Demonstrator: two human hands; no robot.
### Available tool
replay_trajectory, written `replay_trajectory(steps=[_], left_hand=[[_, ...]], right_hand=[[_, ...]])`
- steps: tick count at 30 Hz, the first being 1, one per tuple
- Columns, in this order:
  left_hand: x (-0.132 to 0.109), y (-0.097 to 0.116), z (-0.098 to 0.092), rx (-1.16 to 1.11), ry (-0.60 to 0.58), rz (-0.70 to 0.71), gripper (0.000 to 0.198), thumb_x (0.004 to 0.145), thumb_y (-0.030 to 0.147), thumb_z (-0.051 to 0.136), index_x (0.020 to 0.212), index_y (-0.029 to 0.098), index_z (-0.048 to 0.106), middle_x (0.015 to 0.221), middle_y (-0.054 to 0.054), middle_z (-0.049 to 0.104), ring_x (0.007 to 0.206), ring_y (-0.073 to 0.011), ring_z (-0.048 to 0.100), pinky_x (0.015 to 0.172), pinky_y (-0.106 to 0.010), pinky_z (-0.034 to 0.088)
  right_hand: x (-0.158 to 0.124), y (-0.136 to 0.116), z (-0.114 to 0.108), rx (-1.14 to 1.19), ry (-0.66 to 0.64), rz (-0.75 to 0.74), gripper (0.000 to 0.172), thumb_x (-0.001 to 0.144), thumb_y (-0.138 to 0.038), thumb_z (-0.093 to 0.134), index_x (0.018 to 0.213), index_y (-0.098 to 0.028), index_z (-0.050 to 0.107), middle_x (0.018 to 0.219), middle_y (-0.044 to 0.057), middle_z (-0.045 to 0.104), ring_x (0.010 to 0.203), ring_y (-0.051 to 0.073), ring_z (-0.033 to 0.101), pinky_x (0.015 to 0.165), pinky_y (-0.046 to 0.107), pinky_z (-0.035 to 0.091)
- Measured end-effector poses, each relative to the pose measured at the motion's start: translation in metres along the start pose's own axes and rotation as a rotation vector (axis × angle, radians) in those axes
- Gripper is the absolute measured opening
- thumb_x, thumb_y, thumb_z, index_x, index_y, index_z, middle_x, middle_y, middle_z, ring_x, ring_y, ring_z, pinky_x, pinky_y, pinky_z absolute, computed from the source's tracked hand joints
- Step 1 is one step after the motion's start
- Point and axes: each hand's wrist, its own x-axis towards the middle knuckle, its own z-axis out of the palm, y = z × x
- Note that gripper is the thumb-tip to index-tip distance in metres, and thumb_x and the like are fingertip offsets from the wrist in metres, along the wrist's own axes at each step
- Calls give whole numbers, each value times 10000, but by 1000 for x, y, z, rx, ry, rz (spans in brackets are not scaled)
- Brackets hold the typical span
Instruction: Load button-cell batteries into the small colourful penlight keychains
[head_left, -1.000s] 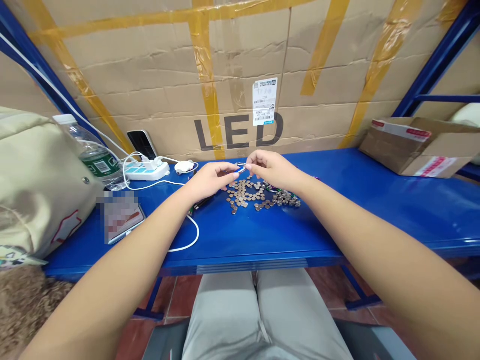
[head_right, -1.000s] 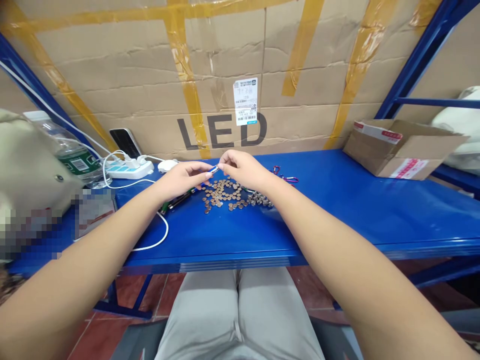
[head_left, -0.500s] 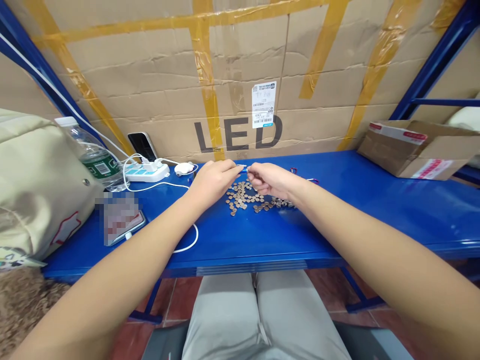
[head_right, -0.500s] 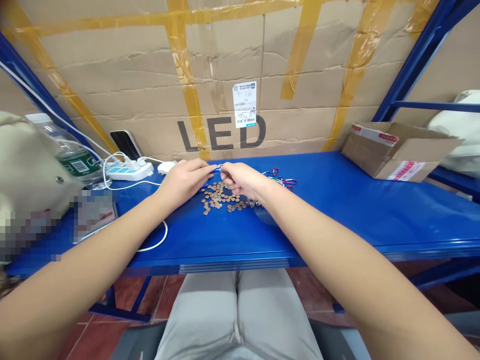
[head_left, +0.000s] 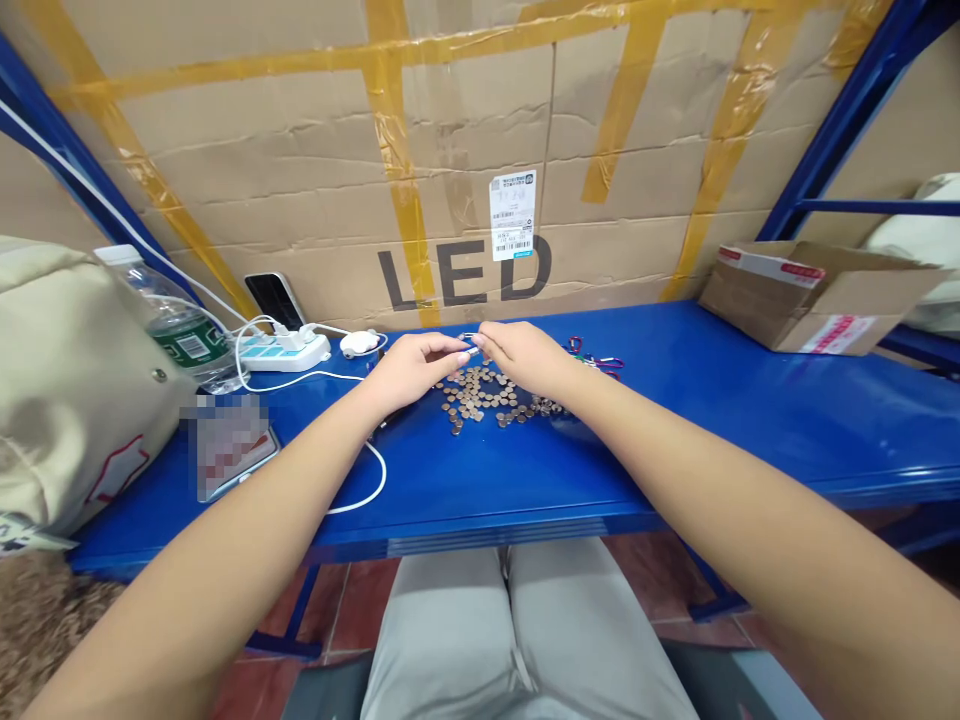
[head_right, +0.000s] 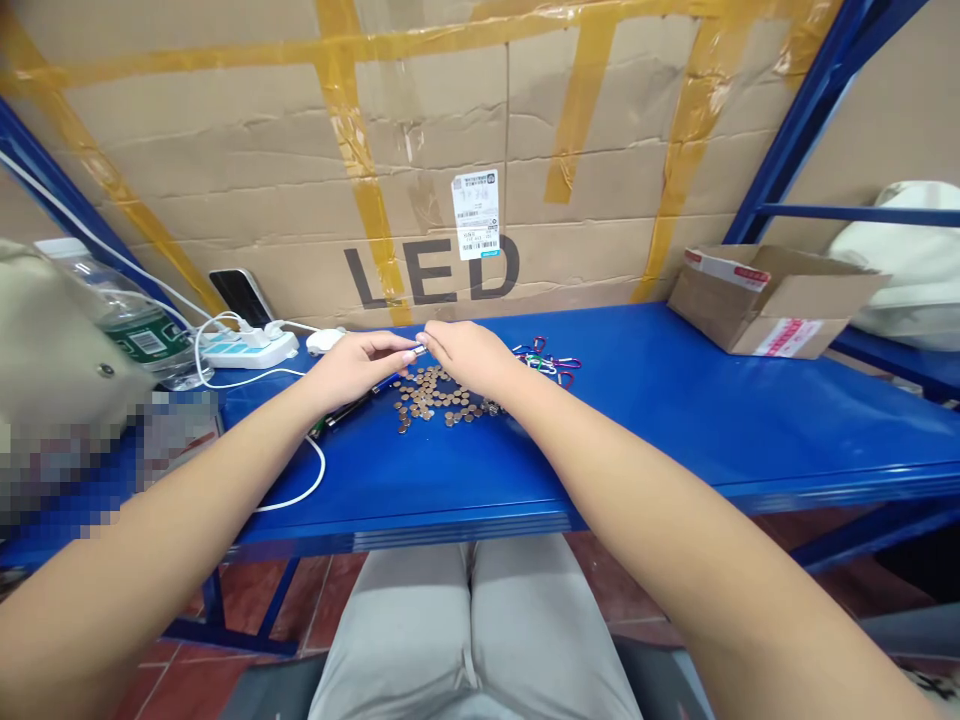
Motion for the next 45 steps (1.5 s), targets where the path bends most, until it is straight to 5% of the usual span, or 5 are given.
replay_trajectory(steps=[12,21,30,38,45], left_hand=[[1,-2,3,602,199,505,283,933,295,496,1057,138,697,921,-104,684,853,-202,630,790,-343,503],[5,4,5,519,217,287,235,909,294,538,1042,170,687,1009,-80,712,931,-203,642,872,-356,503],[5,-4,2,503,145,200,251,894,328,550,1029,176,698,1011,-75,719,929,-202,647,866,-341,499],[4,-1,5,440,99,90,244,913,332,483,1035,169,617,1017,-80,697,929,-215,627,856,-351,476],[7,-3,10,150,194,-107,341,918,469,399,714,205,468,652,5,526,662,-161,496,629,-280,393]], right_hand=[[7,-9,10,417,4,247,405,993,-376,305,652,-201,436,643,-5,497,614,131,453,630,271,345],[-1,57,-34,-95,74,477,315,908,-408,470,728,-183,596,827,128,648,798,233,576,696,351,401],[4,100,1,-305,-240,609,187,742,-361,635,732,-187,705,791,122,706,757,256,635,620,358,452],[4,86,-8,-223,-84,334,133,767,-276,581,755,-170,659,877,124,681,829,243,609,720,356,439],[6,12,-10,107,51,-135,110,826,-259,547,839,-166,604,850,61,640,763,166,553,713,285,412]])
